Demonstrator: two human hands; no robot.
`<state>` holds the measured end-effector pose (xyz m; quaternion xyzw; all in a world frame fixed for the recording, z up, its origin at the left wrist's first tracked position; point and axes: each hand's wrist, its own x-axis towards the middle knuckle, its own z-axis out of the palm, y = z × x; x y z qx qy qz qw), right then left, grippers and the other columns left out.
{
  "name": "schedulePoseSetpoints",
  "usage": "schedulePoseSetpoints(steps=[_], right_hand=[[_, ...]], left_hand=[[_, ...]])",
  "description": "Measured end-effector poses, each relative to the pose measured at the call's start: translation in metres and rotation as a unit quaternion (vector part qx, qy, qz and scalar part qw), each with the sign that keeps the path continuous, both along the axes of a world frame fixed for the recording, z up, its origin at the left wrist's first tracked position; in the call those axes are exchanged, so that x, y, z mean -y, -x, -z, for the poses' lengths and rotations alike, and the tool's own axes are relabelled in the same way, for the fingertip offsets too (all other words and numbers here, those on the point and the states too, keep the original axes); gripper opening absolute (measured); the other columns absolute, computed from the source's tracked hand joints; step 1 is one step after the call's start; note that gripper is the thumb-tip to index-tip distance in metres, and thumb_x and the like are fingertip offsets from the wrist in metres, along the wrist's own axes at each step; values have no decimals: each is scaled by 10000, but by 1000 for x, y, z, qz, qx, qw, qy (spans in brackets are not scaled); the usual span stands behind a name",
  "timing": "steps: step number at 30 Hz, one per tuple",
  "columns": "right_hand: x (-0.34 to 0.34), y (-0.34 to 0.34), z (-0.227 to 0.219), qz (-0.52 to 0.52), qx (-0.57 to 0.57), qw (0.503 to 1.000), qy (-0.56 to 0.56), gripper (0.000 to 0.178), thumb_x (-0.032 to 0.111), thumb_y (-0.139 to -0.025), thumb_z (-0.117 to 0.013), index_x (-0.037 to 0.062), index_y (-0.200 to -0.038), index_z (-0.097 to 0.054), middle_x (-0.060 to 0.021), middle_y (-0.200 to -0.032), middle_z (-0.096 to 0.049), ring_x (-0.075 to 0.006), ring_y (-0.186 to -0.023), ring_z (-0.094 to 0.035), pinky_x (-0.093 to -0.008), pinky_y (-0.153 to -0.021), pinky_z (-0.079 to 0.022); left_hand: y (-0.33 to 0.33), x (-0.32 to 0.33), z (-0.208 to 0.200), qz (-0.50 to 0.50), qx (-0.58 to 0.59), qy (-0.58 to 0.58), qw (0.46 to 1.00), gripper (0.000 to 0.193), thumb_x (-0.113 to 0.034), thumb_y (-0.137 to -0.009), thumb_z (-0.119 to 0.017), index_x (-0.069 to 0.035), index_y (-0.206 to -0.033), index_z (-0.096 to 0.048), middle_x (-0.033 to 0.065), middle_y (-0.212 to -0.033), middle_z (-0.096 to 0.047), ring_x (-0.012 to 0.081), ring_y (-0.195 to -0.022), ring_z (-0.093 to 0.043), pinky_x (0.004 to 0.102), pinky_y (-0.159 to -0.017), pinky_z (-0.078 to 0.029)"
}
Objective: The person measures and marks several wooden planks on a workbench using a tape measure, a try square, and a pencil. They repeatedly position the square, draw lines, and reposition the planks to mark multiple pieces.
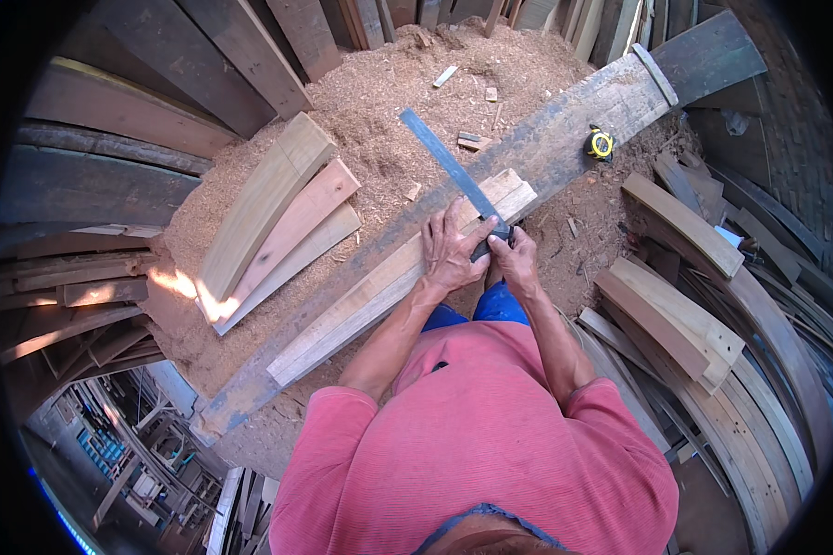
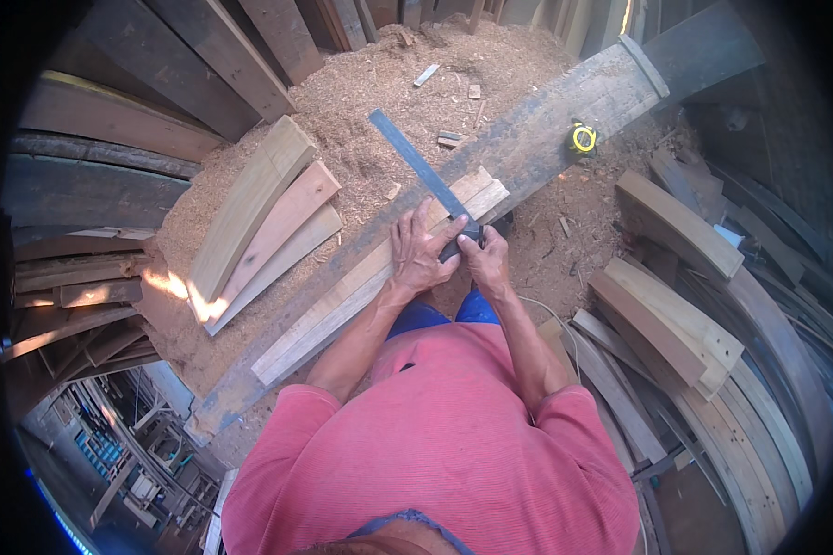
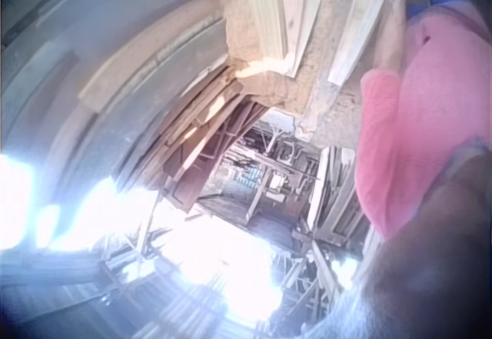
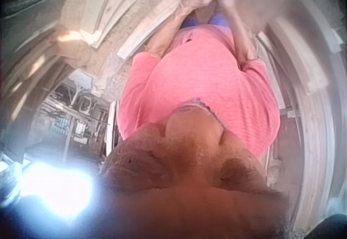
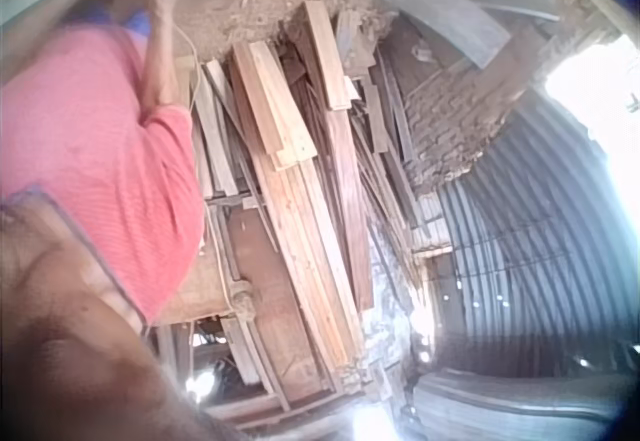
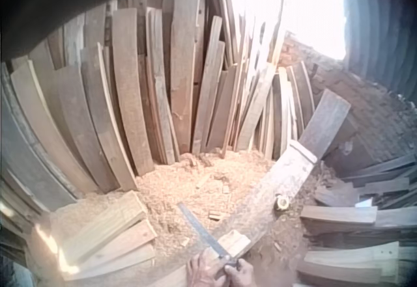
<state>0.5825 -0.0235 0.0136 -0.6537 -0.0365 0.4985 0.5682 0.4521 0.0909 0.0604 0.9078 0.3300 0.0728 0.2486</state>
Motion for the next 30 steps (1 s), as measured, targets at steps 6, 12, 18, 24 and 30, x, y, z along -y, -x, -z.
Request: schedulePoseSetpoints(steps=[6, 12, 18, 24, 30], right_hand=[[-2, -4, -5, -19, -1, 1000, 10, 149, 98, -1012, -772, 11, -1117, -711, 2, -976, -705, -68, -814, -596, -271, -699, -494], [-2, -14, -17, -73, 69, 993, 55, 195, 139, -1018, -768, -5, -1146, -740, -20, -965, -714, -108, -834, -626, -313, -739, -522], [3, -59, -52, -100, 463, 880, 47, 264, 249, -1098, -706, 8, -1153, -797, -110, -971, -771, -233, -850, -715, -379, -789, -563], [-10, -82, -110, -161, 384, 909, -36, 273, 233, -1086, -723, 40, -1254, -817, -189, -1147, -813, -323, -1086, -771, -443, -972, -589], [-30, -72, -107, -211, 405, 889, -26, 194, 156, -1055, -726, 10, -1153, -808, -174, -1119, -810, -347, -1071, -747, -452, -956, -576]], left_hand=[[-1, 0, 0, -3, -1, 5, 1000, 750, -388, -746, -898, -453, -1475, -729, 229, -1670, -408, 444, -1433, -416, 601, -1192, -342], [-1, 0, -1, 0, -2, -6, 1000, 706, -404, -764, -882, -453, -1454, -742, 232, -1652, -424, 445, -1412, -432, 599, -1192, -344], [0, 0, -1, 10, -5, -6, 1000, 734, -428, -782, -919, -453, -1486, -714, 232, -1663, -407, 446, -1416, -419, 603, -1181, -349], [0, 0, -2, 13, -10, -7, 1000, 734, -416, -787, -923, -453, -1489, -709, 240, -1665, -396, 441, -1417, -417, 601, -1179, -349], [-1, 1, -1, 3, -1, 11, 1000, 740, -404, -787, -925, -449, -1491, -704, 241, -1662, -389, 452, -1430, -398, 601, -1181, -336]])
